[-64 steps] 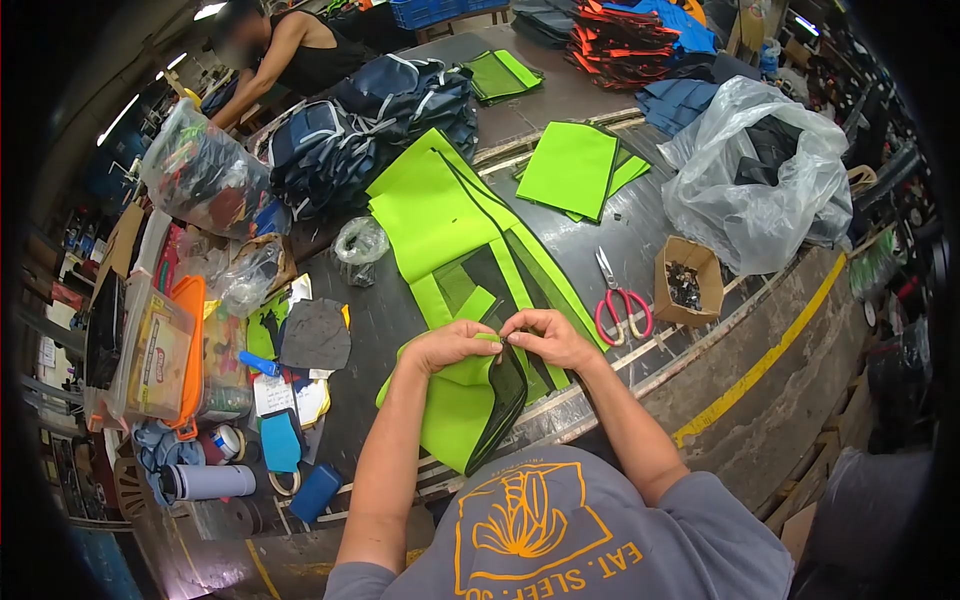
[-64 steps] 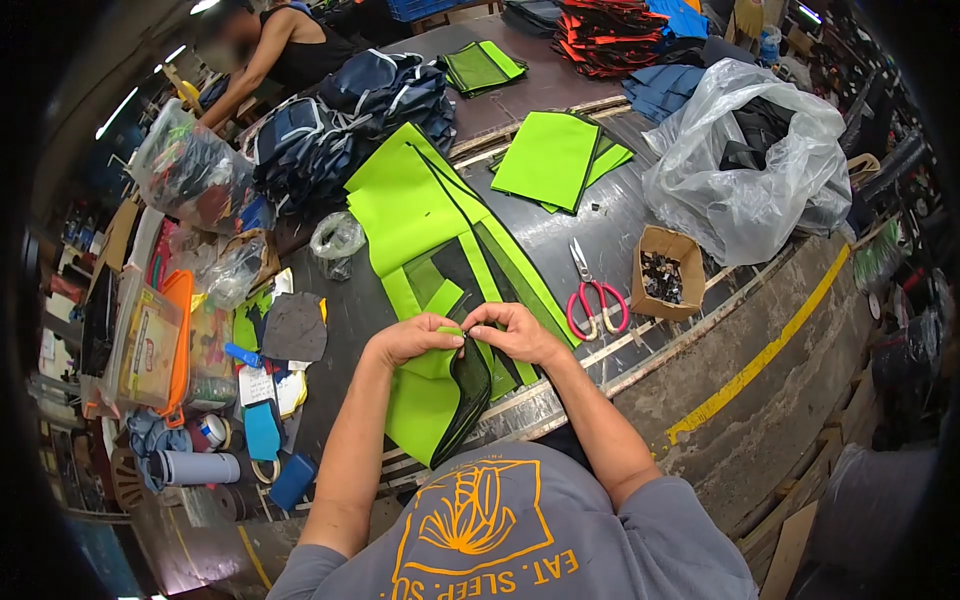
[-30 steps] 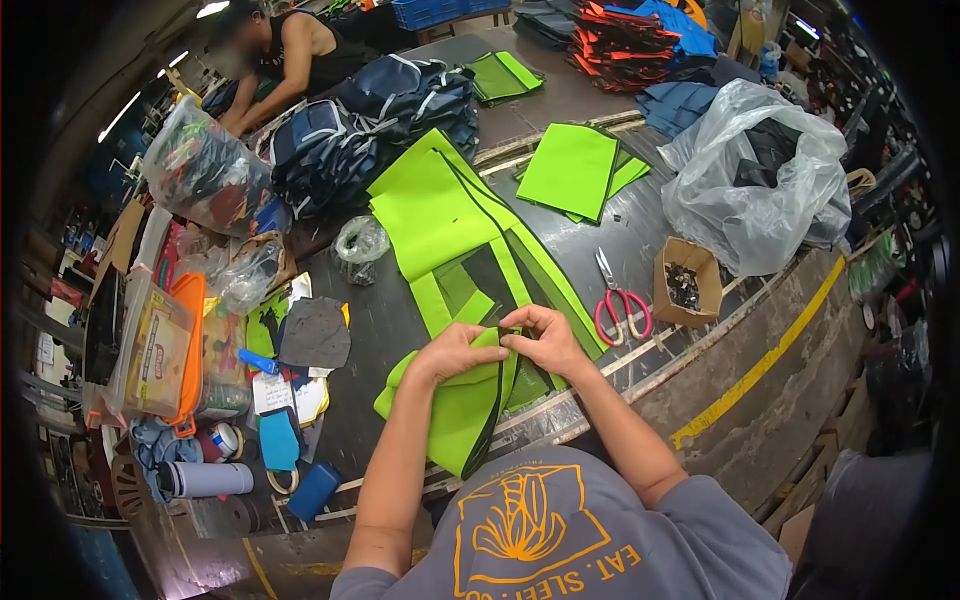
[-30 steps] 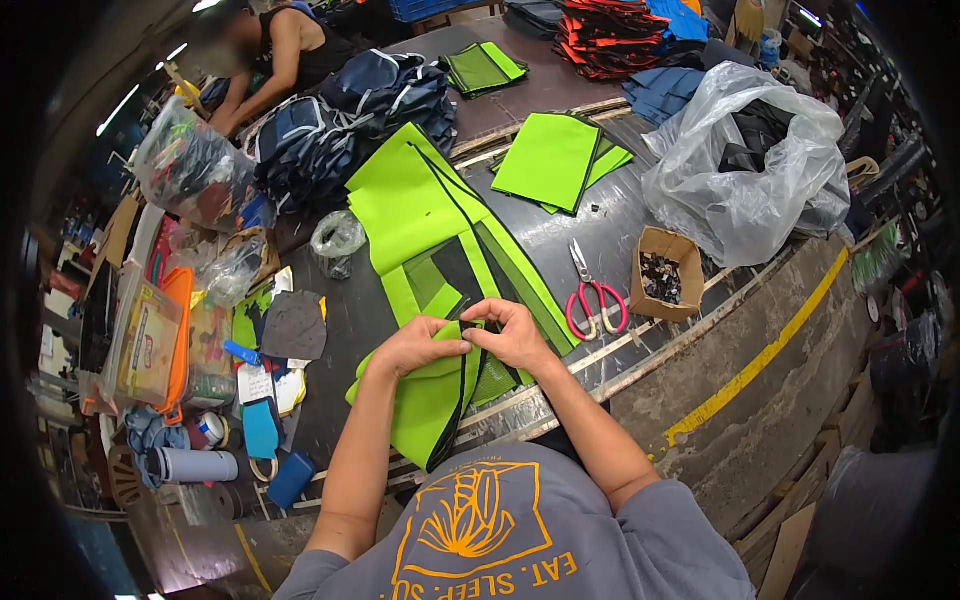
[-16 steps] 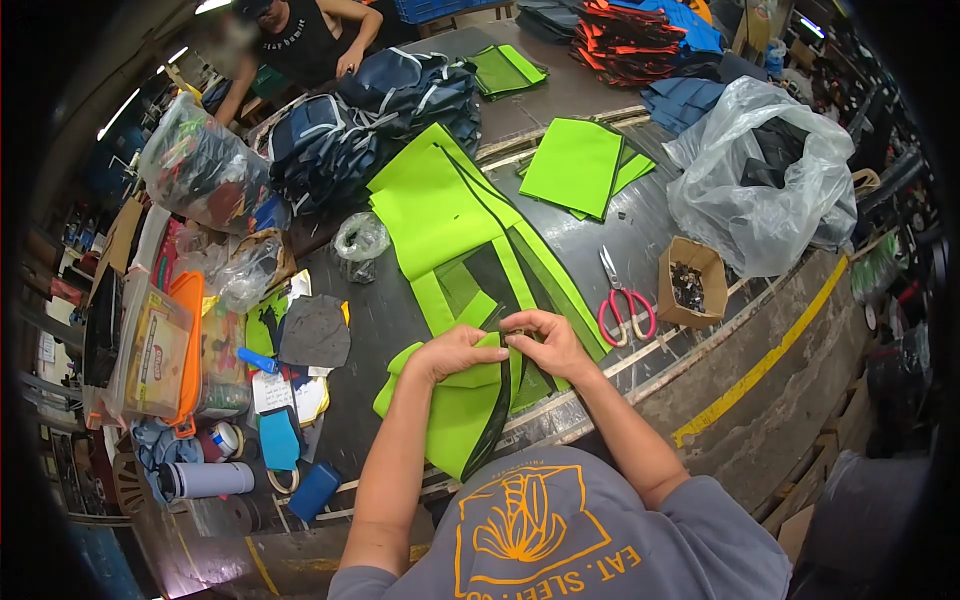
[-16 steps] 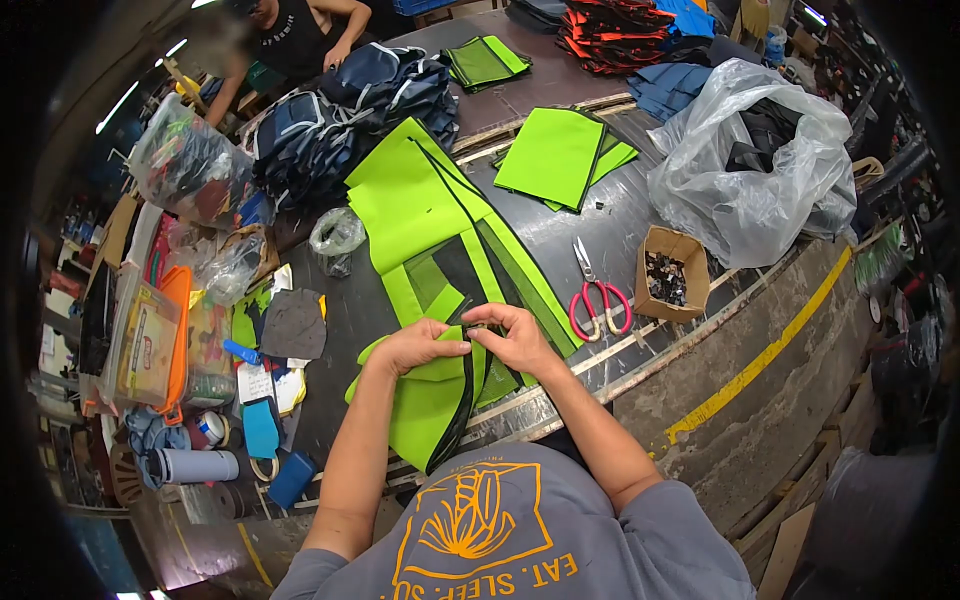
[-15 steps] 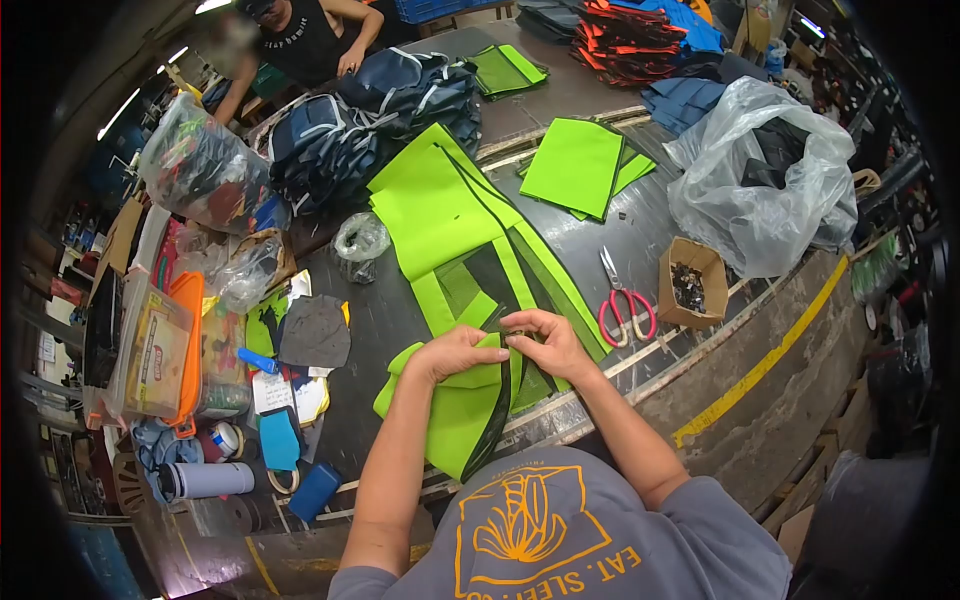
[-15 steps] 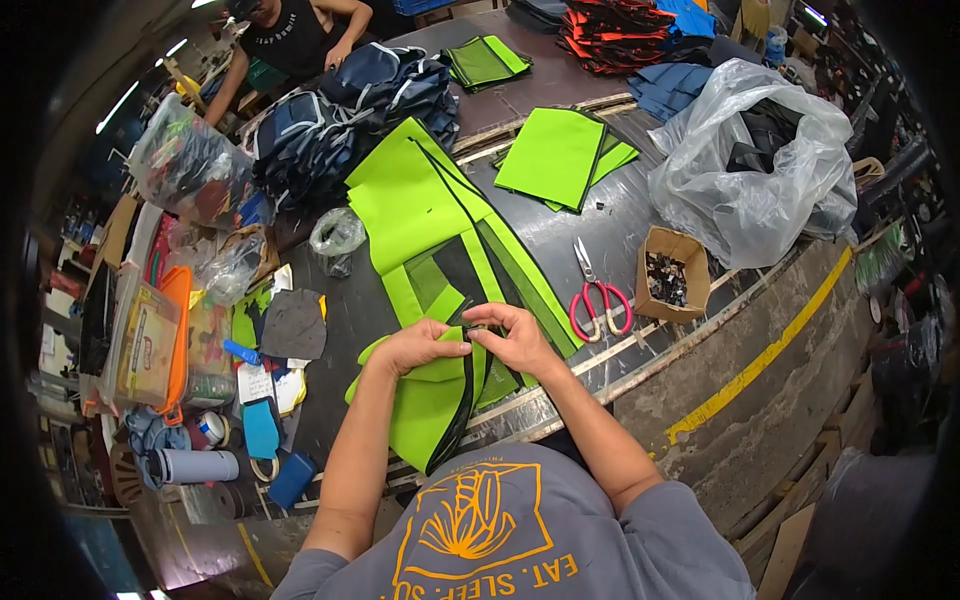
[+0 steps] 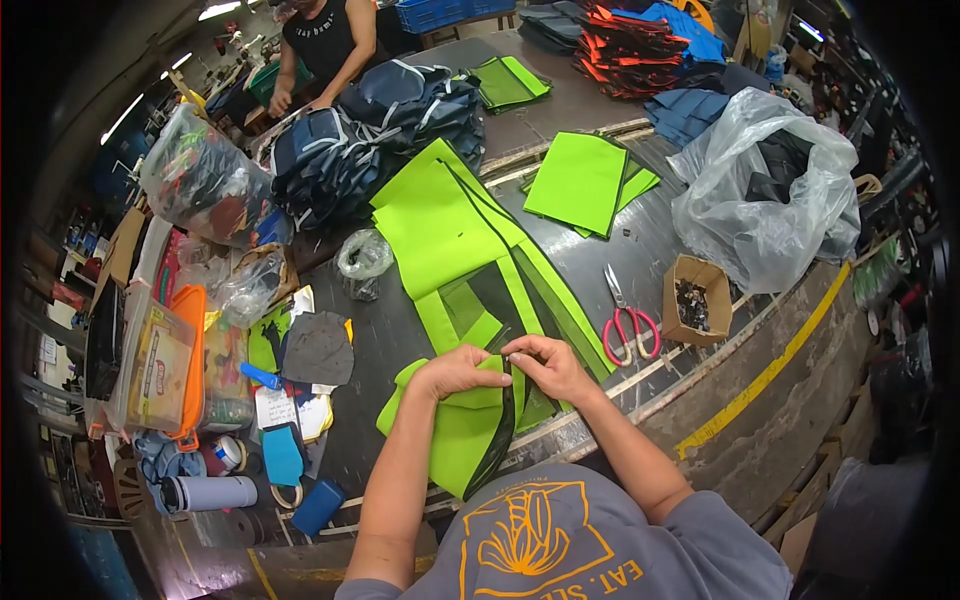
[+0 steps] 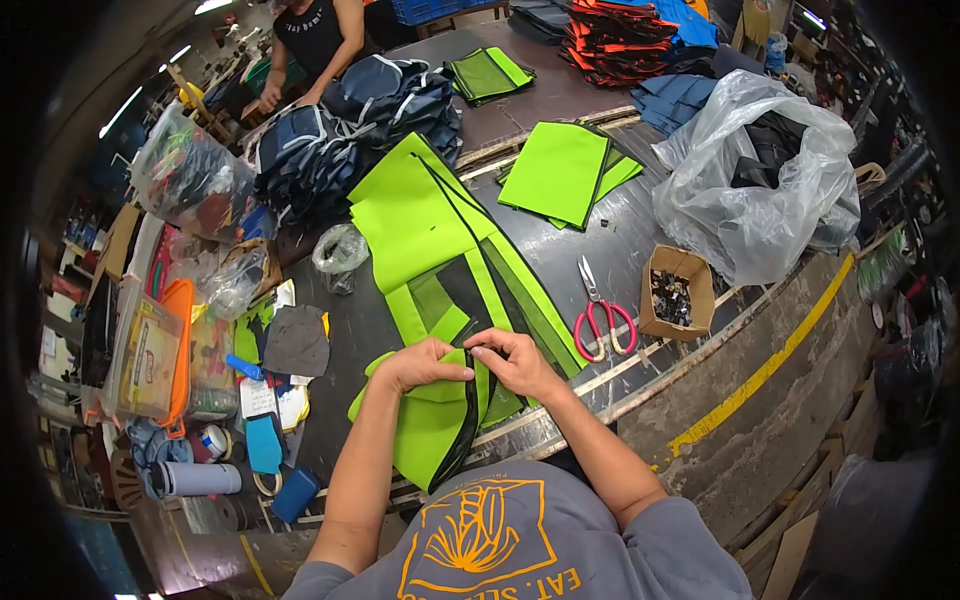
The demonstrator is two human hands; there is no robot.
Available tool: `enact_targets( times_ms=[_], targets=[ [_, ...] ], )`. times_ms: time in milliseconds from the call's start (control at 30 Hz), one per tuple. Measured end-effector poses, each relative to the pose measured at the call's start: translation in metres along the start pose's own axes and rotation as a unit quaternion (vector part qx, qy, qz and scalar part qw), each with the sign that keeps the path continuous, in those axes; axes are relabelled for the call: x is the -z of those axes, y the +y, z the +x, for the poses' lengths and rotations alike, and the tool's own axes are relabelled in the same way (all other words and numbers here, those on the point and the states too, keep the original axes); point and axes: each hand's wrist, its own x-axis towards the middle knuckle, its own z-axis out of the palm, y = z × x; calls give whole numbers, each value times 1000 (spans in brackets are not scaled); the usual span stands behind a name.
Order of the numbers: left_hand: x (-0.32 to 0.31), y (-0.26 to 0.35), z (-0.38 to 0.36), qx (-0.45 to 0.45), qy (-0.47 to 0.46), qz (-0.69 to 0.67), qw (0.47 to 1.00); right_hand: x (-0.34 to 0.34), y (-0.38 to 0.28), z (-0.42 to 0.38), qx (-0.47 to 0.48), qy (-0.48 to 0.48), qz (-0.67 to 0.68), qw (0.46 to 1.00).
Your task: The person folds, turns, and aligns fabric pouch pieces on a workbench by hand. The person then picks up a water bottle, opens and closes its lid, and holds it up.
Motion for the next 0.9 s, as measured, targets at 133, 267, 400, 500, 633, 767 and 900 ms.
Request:
enact_targets(
  times_ms=[133,267,400,500,633,767,900],
  targets=[
    [1,0,0,-7,-2,-6,1000,-1,2,0,-2,3,-4,1000],
    [4,-6,4,-3,-6,-4,1000,-1,2,0,4,9,-15,1000],
    [7,-8,6,3,-15,-15,1000,-3,-1,0,10,16,-1,1000],
    [8,-8,7,3,-23,-6,1000,-1,1,-1,-3,10,-6,1000],
    [7,-1,4,-10,-47,17,999,0,-1,-2,-5,1,-9,1000],
    [8,3,4,-30,-95,-6,995,3,3,-2,-7,-8,-7,1000],
    [9,4,4,-31,-116,-19,993,2,9,0,15,-3,-2,1000]
  ],
)
